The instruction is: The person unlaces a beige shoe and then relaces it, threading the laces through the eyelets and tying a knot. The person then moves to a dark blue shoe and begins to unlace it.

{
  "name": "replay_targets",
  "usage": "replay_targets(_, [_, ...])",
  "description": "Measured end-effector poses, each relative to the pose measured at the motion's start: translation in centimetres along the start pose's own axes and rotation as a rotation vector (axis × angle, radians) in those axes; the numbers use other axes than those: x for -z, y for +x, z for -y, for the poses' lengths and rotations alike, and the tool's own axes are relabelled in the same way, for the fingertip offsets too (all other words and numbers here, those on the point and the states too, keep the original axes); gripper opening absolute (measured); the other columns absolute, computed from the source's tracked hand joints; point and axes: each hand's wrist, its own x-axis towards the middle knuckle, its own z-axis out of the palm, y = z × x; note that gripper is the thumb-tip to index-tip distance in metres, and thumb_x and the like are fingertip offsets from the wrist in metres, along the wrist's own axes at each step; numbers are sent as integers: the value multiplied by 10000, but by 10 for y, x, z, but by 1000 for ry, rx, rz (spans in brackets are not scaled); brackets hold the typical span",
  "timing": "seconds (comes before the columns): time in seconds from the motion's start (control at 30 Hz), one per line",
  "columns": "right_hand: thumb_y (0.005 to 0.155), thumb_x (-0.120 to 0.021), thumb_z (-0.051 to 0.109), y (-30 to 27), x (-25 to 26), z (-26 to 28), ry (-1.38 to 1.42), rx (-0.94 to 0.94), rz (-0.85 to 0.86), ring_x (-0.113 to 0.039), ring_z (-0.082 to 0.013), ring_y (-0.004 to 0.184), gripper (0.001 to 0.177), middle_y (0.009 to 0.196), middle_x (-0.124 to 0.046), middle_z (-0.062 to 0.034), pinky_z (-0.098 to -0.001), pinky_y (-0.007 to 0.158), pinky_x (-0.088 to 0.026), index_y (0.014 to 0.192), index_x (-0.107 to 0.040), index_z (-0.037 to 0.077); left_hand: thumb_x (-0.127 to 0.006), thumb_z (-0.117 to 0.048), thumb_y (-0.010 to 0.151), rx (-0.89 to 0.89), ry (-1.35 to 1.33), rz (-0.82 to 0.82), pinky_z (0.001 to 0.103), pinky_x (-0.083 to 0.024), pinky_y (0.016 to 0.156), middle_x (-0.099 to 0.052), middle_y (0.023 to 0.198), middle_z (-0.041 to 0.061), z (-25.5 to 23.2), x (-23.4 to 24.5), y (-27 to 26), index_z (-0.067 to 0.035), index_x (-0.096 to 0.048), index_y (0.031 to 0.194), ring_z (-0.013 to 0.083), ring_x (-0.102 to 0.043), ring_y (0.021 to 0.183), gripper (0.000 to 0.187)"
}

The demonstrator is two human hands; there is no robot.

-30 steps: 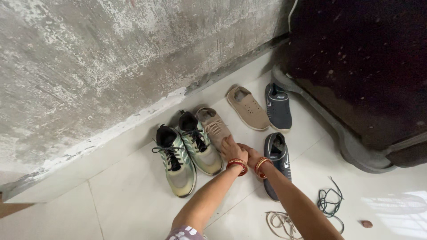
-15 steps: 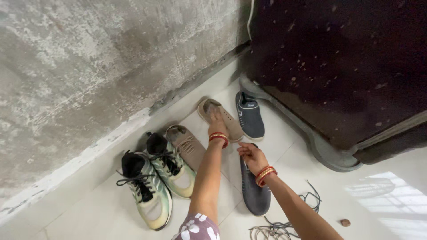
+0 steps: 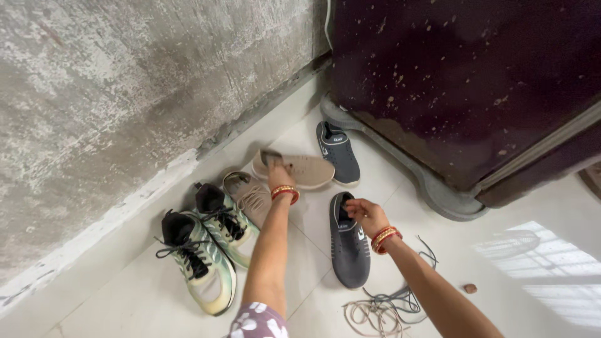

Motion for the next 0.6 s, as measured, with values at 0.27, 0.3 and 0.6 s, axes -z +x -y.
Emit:
replay_targets(0.27, [892,-509,-78,-34,38,76,-71,-32,-67,-727,-188,1013,491,1173,-723,-94,-311,875,-581,1367,-590,18,-682,-83,838,-398,-212,85,521,-484,965,-616,1201,275,-102,91,-4,20,-645,1101,470,-591,1110,285])
replay_targets(0.3, [878,-561,-68,-41,41,90,-60,-59,-75,-717,-190,1027,547,1208,-704,-91,-316,884,-581,1415,-546,37,-681,-78,822,-457,-227,134,520,-488,945,-630,1172,255,-113,98,-13,14,-647,1090,459,-602,1089,285])
replay_targets(0.6, [803,-830,185,-96,27,109,-594,-149,124,-772,-201,880,775,1237,-745,-83,-338,857,-615,1490,-474,140,-690,-99,887,-425,-291,458,488,-521,861,-617,1085,169,-138,106,-121,-20,-635,1016,410,-626,1002,161])
